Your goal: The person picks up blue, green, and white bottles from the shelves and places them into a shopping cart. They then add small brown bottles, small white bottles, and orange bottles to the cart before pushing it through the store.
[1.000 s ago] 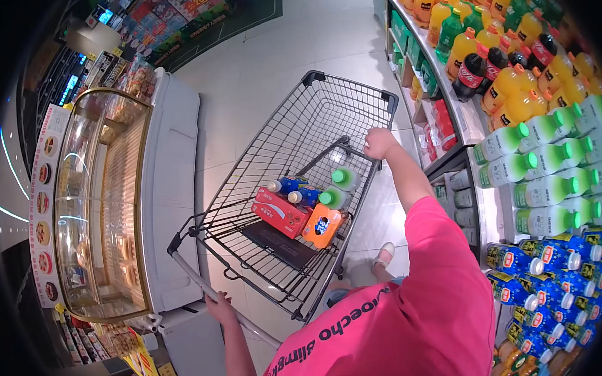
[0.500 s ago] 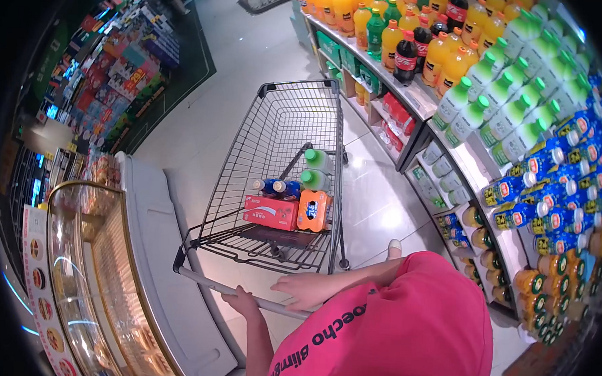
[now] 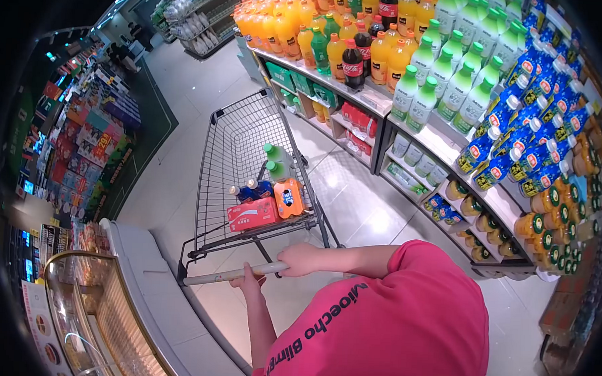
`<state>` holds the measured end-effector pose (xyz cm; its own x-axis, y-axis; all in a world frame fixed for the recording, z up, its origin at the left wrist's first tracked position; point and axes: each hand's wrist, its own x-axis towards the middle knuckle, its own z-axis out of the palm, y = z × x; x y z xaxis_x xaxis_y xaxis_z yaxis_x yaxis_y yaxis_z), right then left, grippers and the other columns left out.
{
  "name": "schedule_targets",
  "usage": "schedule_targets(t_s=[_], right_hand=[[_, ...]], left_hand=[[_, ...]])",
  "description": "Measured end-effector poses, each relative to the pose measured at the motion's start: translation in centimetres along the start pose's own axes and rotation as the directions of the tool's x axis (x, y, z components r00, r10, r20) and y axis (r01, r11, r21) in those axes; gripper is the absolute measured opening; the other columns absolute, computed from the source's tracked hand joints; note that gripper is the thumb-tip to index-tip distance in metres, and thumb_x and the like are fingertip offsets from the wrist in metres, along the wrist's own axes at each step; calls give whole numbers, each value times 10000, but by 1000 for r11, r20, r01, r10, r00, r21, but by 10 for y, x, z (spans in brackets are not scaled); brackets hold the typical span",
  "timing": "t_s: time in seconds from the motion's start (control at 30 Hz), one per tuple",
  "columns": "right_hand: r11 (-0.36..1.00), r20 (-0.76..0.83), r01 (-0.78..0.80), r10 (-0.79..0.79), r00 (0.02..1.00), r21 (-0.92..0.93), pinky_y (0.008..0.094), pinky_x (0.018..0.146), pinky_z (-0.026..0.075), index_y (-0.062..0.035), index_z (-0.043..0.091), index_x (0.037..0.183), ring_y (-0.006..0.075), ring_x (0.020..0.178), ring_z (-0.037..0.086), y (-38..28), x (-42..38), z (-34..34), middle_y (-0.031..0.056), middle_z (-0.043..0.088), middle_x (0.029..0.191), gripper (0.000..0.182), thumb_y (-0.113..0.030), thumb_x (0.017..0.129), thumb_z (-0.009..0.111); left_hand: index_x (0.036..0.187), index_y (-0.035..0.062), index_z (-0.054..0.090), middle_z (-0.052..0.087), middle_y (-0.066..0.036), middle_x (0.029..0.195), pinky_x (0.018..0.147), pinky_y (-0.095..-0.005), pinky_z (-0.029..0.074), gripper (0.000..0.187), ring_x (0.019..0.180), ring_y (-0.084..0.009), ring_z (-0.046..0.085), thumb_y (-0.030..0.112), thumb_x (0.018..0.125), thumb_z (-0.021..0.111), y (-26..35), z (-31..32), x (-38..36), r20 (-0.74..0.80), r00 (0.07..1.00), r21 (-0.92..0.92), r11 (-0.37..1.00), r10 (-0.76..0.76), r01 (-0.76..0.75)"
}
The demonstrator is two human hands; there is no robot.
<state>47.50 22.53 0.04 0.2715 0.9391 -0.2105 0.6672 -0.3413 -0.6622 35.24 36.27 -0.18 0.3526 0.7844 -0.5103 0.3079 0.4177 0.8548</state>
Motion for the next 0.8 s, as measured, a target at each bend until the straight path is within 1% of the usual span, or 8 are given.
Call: schedule_targets(t_s=[0.03, 0.1, 0.2, 0.33, 0.47, 0.63, 0.7, 0.8], right_hand=[[1000, -8, 2, -2, 1000, -10, 457, 689, 486, -27, 602, 899, 342, 789, 619, 4, 4, -7, 171, 625, 830, 373, -381, 782, 607], [1000, -21, 4, -4, 1000, -25, 461, 678, 487, -30, 620, 858, 342, 771, 624, 11, 12, -21, 166, 633, 800, 378, -398, 774, 609], [996, 8, -34, 35, 999, -86, 458, 665, 500, -16, 659, 832, 343, 738, 636, 14, 20, -41, 170, 645, 754, 385, -386, 740, 611], [998, -49, 15, -18, 999, -56, 448, 636, 500, -5, 657, 802, 344, 710, 636, 33, 36, -53, 165, 639, 712, 410, -403, 706, 636], [999, -17, 13, -13, 1000, -30, 454, 658, 483, -24, 615, 893, 343, 747, 624, 52, 49, -74, 155, 635, 777, 496, -469, 684, 678], [990, -37, -17, 22, 999, 141, 416, 659, 485, -41, 630, 929, 308, 751, 628, 80, 66, -101, 130, 643, 790, 496, -457, 669, 708], [892, -80, -73, 121, 989, 446, 368, 658, 490, -49, 665, 862, 255, 764, 638, 103, 87, -100, 115, 665, 802, 400, -428, 737, 658], [911, 44, -227, 226, 973, 343, 344, 653, 492, -38, 664, 855, 223, 745, 635, 117, 103, -118, 103, 662, 778, 399, -427, 767, 640]], left_hand=[[1347, -52, 54, 376, -293, 1229, 869, -443, 460, 860, 1098, -339, 480, 306, 840, 649, 7, 3, -1, 48, 998, -15, 999, -48, 49], [1352, -56, 70, 384, -271, 1238, 924, -468, 411, 871, 1132, -349, 445, 306, 827, 662, -30, -11, 39, -186, 912, 338, 895, 366, -291], [1335, -74, 186, 407, -256, 1239, 987, -496, 331, 834, 1172, -375, 394, 314, 794, 687, -27, -54, 80, -63, 504, 800, 345, 861, -491], [966, -6, 611, 610, -177, 925, 790, -448, 416, 288, 873, -344, 563, 246, 826, 602, 55, -66, 99, 289, 608, 841, 107, 740, -530], [622, 4, 634, 594, -179, 614, 602, -459, 435, 401, 590, -356, 576, 314, 851, 525, 79, -62, 159, 538, 646, 834, -232, 542, -500], [563, -3, 603, 550, -206, 558, 505, -472, 403, 435, 515, -377, 551, 314, 841, 494, 75, -48, 185, 612, 571, 746, -158, 547, -647], [572, 7, 607, 555, -195, 564, 512, -472, 402, 433, 530, -376, 555, 325, 841, 488, 81, -38, 182, 588, 629, 770, -113, 509, -628], [590, 22, 621, 564, -181, 574, 509, -471, 400, 435, 534, -376, 553, 344, 845, 475, 90, -24, 189, 598, 663, 773, -105, 450, -626]])
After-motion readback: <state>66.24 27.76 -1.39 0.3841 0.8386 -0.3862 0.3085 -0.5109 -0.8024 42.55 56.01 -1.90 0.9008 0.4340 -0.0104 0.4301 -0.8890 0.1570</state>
